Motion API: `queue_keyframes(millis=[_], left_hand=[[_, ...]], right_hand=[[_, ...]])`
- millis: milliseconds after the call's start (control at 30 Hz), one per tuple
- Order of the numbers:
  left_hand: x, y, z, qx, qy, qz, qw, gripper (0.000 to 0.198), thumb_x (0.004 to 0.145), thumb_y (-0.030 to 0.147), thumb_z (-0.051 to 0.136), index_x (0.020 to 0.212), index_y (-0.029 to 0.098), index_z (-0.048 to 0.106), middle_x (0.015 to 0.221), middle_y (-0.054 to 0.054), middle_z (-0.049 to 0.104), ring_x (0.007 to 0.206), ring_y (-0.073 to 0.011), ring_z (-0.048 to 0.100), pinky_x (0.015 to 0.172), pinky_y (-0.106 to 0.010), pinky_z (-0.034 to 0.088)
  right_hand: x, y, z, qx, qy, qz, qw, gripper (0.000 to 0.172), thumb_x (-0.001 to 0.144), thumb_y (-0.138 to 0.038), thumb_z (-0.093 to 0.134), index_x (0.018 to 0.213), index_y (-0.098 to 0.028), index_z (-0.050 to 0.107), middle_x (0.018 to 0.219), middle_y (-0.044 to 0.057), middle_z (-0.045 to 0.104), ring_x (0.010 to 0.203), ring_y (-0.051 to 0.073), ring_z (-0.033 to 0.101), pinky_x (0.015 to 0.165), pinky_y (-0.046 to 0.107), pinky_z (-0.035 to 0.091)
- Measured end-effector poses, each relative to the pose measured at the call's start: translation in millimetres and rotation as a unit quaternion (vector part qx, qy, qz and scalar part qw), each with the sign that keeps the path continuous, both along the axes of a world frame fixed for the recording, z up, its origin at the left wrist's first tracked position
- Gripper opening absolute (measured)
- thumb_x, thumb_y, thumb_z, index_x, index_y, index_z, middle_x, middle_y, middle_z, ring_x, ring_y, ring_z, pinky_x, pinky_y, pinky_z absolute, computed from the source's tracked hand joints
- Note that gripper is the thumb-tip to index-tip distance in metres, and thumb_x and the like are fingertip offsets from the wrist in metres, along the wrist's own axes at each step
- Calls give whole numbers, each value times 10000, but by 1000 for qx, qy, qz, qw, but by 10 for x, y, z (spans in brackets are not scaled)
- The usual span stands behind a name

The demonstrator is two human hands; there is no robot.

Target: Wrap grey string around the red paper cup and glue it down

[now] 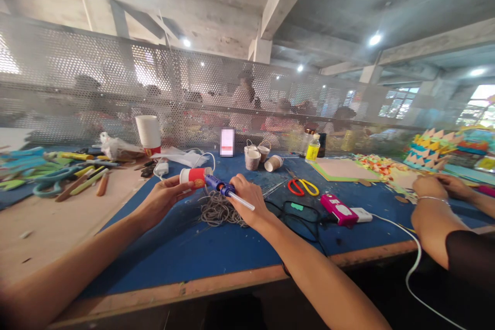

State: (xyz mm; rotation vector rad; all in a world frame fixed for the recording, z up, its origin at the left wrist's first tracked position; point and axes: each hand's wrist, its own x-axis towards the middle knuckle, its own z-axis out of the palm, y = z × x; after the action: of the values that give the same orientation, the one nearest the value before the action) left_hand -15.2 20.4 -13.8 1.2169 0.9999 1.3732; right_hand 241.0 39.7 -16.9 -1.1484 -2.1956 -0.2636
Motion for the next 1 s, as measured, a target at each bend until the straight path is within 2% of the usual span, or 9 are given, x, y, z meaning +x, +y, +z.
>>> queue_keyframes(millis=[200, 433, 633, 867, 1000], left_hand=[[24, -29, 26, 4, 23, -6, 1000, 386, 760, 379, 817, 1114, 229, 784, 1151, -94, 782, 1106, -267, 694, 990, -370, 486], [63, -48, 46, 27, 47, 2, 999, 378, 747, 382, 810, 1089, 221, 796, 1102, -104, 793, 1086, -299, 693, 993, -422, 479], [83, -87, 79, 43, 59, 7, 997, 329, 756, 359, 800, 1055, 221, 810, 1062, -104, 800, 1076, -311, 699, 982, -421, 490], [78, -102, 79, 60, 69, -3, 996, 308, 767, 368, 789, 1039, 225, 813, 1109, -95, 790, 1136, -328, 674, 1021, -415, 468], [73, -90, 73, 46, 67, 4, 997, 316, 741, 360, 808, 1022, 217, 812, 1102, -97, 792, 1079, -314, 695, 994, -399, 481]], right_hand=[[3, 20, -6, 1, 2, 2, 1000, 227, 978, -440, 608, 932, -226, 547, 967, 1, 636, 738, 140, 598, 581, 258, 279], [7, 12, -3, -4, 3, -4, 1000, 227, 978, -443, 610, 935, -226, 557, 968, 0, 636, 733, 135, 600, 576, 263, 277], [2, 9, 5, -1, 12, -7, 1000, 282, 976, -497, 596, 916, -225, 556, 957, 0, 642, 740, 141, 611, 578, 269, 283], [2, 14, 12, -3, 23, -9, 1000, 312, 988, -521, 562, 900, -222, 564, 935, 3, 634, 739, 142, 608, 578, 269, 288], [1, 18, 13, -7, 24, -13, 1000, 307, 989, -514, 563, 902, -219, 570, 936, 8, 628, 750, 145, 604, 580, 263, 292]])
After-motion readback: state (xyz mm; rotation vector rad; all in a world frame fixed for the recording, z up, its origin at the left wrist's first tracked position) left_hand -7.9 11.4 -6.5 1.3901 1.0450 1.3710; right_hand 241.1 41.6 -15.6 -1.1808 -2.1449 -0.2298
